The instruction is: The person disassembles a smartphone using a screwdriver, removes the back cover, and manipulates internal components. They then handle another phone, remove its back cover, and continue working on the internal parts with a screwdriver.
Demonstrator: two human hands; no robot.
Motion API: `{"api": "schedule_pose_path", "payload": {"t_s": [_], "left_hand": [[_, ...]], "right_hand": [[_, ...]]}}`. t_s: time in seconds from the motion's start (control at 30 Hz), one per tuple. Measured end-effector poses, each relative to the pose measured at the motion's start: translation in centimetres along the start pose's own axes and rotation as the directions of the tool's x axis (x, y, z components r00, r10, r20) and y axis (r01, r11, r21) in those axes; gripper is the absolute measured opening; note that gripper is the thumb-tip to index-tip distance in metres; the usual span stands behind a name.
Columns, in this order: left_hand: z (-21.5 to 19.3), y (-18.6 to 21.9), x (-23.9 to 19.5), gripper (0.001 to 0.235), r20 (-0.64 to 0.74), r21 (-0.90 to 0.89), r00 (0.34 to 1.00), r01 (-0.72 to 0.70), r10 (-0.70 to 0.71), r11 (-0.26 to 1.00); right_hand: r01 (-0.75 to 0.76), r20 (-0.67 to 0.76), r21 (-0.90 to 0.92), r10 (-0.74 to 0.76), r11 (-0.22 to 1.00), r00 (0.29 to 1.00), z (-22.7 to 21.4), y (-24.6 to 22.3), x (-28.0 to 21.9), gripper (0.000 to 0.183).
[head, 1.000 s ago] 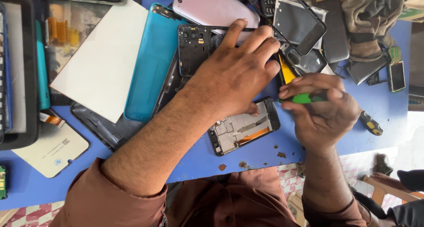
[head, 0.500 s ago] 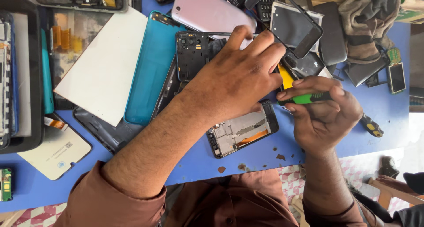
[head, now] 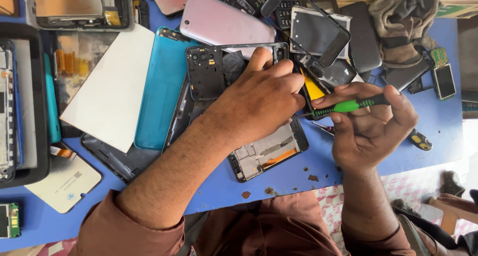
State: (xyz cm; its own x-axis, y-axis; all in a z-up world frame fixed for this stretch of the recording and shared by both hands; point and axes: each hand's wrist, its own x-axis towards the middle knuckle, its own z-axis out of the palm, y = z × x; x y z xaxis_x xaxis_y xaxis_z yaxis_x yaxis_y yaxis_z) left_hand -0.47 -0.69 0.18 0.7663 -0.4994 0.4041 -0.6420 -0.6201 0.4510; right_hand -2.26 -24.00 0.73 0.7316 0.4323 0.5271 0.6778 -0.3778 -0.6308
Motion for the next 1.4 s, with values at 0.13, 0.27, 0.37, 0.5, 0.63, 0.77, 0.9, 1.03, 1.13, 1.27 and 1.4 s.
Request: {"api": "schedule_pose_path", "payload": {"t_s": [0.13, 0.27, 0.37, 0.5, 0.63, 0.77, 0.9, 1.03, 1.13, 1.27, 1.4], "left_hand": [[0.0, 0.05, 0.03, 0.017, -0.082, 0.006, 0.996, -0.045, 0.045, 0.999], [0.13, 0.08, 0.14, 0.011, -0.042, -0.008, 0.999, -0.031, 0.031, 0.999], [0.19, 0.21, 0.18, 0.013, -0.01, -0.02, 1.0, -0.013, 0.013, 1.0], [0.23, 0.11, 0.11, 0.016, -0.001, 0.059, 1.0, -0.027, 0.027, 0.998], [0.26, -0.04, 0.1, 0.014, 0.029, 0.096, 0.999, -0.022, 0.019, 0.995], [0.27, -0.14, -0.06, 0.014, 0.01, 0.138, 0.999, -0.035, 0.034, 0.99], [0.28, -0.33, -0.22, 0.016, -0.007, 0.134, 0.999, -0.041, 0.043, 0.99], [0.22, -0.36, -0.36, 0.018, -0.035, 0.134, 0.998, -0.045, 0.05, 0.99], [0.14, -0.37, -0.39, 0.017, -0.026, 0.117, 0.999, -0.031, 0.035, 0.993], [0.24, -0.33, -0.31, 0.013, -0.059, 0.088, 0.998, -0.012, 0.017, 0.996], [0.33, -0.51, -0.11, 0.009, -0.112, 0.175, 0.994, 0.003, 0.017, 0.985]], "right_hand": [[-0.007, -0.016, 0.009, 0.007, 1.0, 1.0, -0.06, -0.03, -0.13, 0.066], [-0.018, -0.026, 0.04, 0.019, 0.999, 0.999, -0.09, -0.05, -0.18, 0.064], [-0.018, -0.026, 0.023, 0.019, 1.0, 0.999, -0.21, 0.04, -0.26, 0.065], [-0.036, -0.06, -0.005, 0.035, 0.999, 0.998, -0.46, 0.23, -0.6, 0.067], [-0.073, -0.084, -0.031, 0.07, 0.997, 0.994, -0.51, 0.31, -0.78, 0.067], [-0.073, -0.094, 0.073, 0.08, 0.995, 0.992, -0.15, 0.36, -0.69, 0.06], [-0.078, -0.085, 0.095, 0.086, 0.992, 0.993, 0.19, 0.18, -0.6, 0.06], [-0.082, -0.076, 0.076, 0.088, 0.994, 0.993, 0.26, 0.03, -0.51, 0.062], [-0.074, -0.064, 0.094, 0.08, 0.993, 0.995, 0.32, 0.0, -0.33, 0.063], [-0.073, -0.043, 0.078, 0.077, 0.994, 0.996, 0.38, -0.24, -0.21, 0.063], [-0.065, -0.023, 0.062, 0.067, 0.996, 0.998, 0.46, -0.58, 0.03, 0.063]]}}
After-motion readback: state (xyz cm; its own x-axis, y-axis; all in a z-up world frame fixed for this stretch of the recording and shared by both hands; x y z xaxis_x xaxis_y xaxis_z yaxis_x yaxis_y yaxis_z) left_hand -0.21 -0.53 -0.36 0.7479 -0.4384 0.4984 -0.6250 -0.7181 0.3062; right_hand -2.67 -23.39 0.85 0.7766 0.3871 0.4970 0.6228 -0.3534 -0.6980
